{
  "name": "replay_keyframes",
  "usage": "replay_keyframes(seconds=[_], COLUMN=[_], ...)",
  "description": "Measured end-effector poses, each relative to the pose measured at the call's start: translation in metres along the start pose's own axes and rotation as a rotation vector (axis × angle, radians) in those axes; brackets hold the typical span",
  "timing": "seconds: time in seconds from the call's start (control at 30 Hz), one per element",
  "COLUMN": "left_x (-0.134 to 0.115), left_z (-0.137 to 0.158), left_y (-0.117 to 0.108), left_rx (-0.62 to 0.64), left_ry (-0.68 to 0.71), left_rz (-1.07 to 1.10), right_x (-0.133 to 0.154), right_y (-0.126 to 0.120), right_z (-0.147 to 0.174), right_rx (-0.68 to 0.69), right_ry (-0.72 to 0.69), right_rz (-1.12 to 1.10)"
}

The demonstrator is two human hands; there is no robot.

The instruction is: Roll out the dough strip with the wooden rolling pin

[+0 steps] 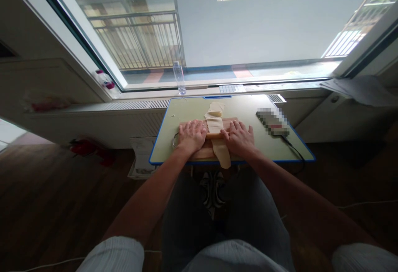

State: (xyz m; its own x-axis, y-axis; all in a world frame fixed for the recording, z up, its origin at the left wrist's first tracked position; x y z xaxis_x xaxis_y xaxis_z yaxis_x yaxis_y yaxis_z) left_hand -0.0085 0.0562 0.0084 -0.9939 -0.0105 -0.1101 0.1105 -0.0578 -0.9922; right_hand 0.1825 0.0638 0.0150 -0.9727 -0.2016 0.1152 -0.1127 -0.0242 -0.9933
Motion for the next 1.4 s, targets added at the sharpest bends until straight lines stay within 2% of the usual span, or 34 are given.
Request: replay_keyframes(seconds=[0.27, 0.47, 0.6, 0.7, 0.83, 1.0, 1.13, 1.23, 1.3, 1.4], left_x=[0.01, 0.016, 0.018, 0.016, 0.015, 0.01, 0.004, 0.0, -0.003, -0.01], left_z=[-0.062, -0.106, -0.122, -0.124, -0.113, -0.084, -0.051, -0.02, 0.001, 0.026], left_y=[-0.005, -0.014, -0.02, -0.021, -0.015, -0.007, 0.0, -0.002, -0.005, -0.004], left_rx=[0.047, 0.027, -0.004, 0.0, 0.027, 0.046, 0.062, -0.004, -0.053, -0.05], left_ry=[-0.034, -0.043, -0.065, -0.055, -0.035, 0.011, 0.017, 0.04, 0.089, 0.21], left_rz=[0.034, 0.041, 0.042, 0.056, 0.086, 0.085, 0.06, 0.041, 0.029, 0.025], right_x=[-0.005, -0.009, -0.012, -0.014, -0.013, -0.008, 0.0, 0.003, 0.0, -0.002], right_y=[0.001, 0.002, 0.001, 0.002, 0.002, -0.001, -0.003, -0.001, -0.001, 0.001], right_z=[-0.064, -0.115, -0.136, -0.139, -0.124, -0.081, -0.043, -0.016, 0.0, 0.017], right_rx=[0.052, 0.144, 0.14, 0.138, 0.125, 0.056, -0.018, -0.038, -0.045, -0.049], right_ry=[0.011, 0.031, 0.054, 0.06, 0.06, 0.062, 0.026, -0.005, -0.025, -0.13], right_rz=[-0.052, -0.143, -0.167, -0.162, -0.149, -0.092, -0.016, -0.001, -0.01, -0.046])
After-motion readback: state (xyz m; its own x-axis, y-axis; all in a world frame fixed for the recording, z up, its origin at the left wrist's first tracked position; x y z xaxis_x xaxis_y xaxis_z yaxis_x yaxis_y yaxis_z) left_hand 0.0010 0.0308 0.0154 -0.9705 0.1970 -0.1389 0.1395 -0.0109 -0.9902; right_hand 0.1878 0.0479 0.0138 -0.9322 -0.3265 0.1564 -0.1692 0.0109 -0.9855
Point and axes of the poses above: each hand's wrist, its own z-axis away from the middle knuckle, its own y-axis out of the palm, x = y × z, the point moved 9 cm from there along -z, towards the middle knuckle, and after that the axes turned 9 degrees about x, right-handed, at the moved point
